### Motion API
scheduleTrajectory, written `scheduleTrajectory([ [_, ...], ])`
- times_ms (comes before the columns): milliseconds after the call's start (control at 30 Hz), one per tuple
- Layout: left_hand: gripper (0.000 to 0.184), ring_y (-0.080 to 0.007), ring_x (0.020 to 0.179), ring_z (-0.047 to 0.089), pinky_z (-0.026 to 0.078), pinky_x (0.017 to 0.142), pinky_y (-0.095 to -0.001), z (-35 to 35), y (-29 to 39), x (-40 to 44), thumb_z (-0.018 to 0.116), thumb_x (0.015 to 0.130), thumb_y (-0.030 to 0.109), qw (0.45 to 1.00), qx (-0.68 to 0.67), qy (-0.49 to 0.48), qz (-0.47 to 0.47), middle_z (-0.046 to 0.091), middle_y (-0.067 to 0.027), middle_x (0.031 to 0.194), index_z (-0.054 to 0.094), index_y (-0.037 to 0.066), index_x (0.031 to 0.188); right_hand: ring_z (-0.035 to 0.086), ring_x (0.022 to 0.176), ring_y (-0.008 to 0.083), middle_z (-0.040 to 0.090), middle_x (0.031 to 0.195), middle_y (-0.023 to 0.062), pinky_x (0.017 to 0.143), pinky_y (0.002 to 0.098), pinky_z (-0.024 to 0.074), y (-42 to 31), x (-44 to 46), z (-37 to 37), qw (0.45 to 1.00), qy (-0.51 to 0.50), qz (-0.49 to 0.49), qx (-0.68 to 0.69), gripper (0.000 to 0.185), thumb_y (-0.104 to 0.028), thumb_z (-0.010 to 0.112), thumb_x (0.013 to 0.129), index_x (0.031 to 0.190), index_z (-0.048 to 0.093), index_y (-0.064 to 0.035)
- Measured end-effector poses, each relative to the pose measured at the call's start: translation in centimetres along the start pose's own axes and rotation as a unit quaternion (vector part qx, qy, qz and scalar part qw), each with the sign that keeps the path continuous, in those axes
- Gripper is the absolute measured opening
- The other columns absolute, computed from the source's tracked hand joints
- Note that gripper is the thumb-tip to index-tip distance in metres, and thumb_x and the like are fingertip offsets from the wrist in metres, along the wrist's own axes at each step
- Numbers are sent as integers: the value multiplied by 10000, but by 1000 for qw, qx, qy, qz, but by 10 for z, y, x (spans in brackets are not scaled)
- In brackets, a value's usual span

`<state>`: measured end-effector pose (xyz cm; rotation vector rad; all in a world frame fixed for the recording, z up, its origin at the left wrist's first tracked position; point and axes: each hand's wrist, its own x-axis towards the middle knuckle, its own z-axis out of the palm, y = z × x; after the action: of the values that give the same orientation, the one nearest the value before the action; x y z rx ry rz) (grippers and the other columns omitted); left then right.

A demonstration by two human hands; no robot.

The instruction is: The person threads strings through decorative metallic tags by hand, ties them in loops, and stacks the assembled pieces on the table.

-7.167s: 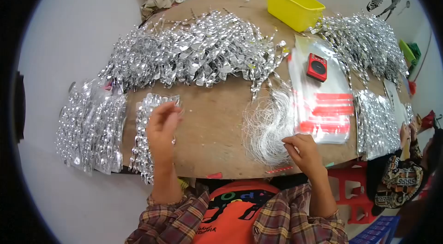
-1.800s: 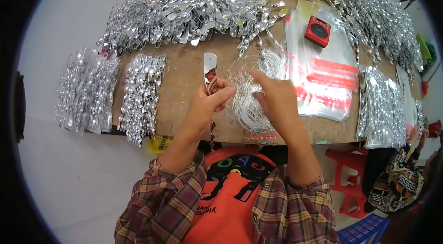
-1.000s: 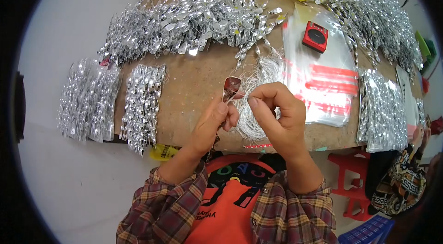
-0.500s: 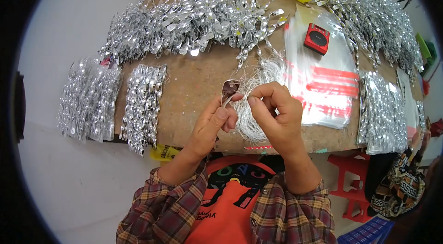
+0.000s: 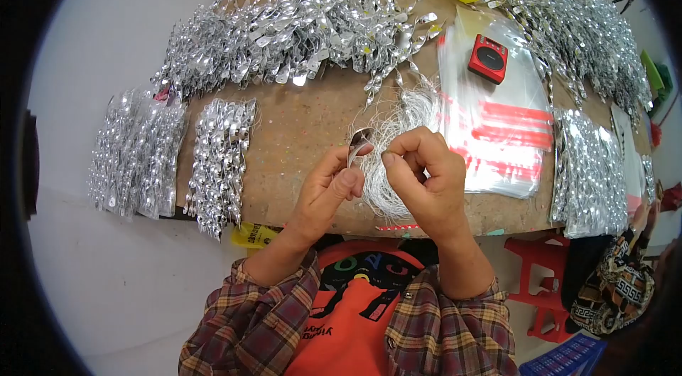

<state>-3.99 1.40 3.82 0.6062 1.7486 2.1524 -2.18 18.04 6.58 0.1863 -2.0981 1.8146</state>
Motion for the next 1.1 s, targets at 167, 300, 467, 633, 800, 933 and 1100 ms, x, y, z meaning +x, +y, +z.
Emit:
scheduleTrajectory([
  [167,417,-52,700,421,347,631,-185,0,-4,1,471,931,282,1000,8,-1,5,470,15,771,433,8,1243,354,502,6,428,576,-60,474,184,276,0,1,0,1000,-10,14,14,55,-7,598,771,783,554,-37],
  [300,401,-59,722,438,374,660,-196,-2,-6,1,490,925,265,1000,20,-15,18,488,4,815,444,3,1225,366,505,-1,465,588,-62,472,183,278,-1,3,0,998,-25,32,42,37,-28,593,792,793,557,-34],
  [467,386,-96,877,510,419,767,-233,-8,-2,-3,521,915,248,996,-29,-67,-52,552,-46,976,475,5,1211,408,564,0,535,715,-22,502,147,315,-2,9,-1,989,-70,61,115,60,-46,569,842,871,528,-11],
  [633,381,-98,897,522,425,763,-219,-16,-2,5,520,916,239,995,7,-104,1,559,-49,998,484,5,1214,409,552,8,527,697,-23,492,149,318,4,6,-3,978,-106,84,162,82,-71,575,852,892,546,-6],
  [800,249,-109,912,539,440,773,-234,-8,26,14,537,902,130,994,-83,17,70,577,-58,1011,543,2,1115,408,557,9,520,700,-24,494,150,316,3,6,-3,982,-119,60,133,85,-79,580,854,889,553,-6],
  [933,176,-96,861,543,439,741,-220,-7,30,20,555,888,98,997,-47,-1,63,582,-46,950,566,-3,1031,410,571,9,515,693,-33,499,156,312,1,5,-6,983,-121,57,126,90,-83,581,858,898,560,-4],
  [1100,98,-82,787,511,421,694,-214,-7,29,22,570,870,84,998,-53,-12,18,556,-33,904,569,3,926,406,557,13,510,694,-24,492,151,313,5,3,-8,982,-133,46,125,96,-77,575,859,908,548,1],
])
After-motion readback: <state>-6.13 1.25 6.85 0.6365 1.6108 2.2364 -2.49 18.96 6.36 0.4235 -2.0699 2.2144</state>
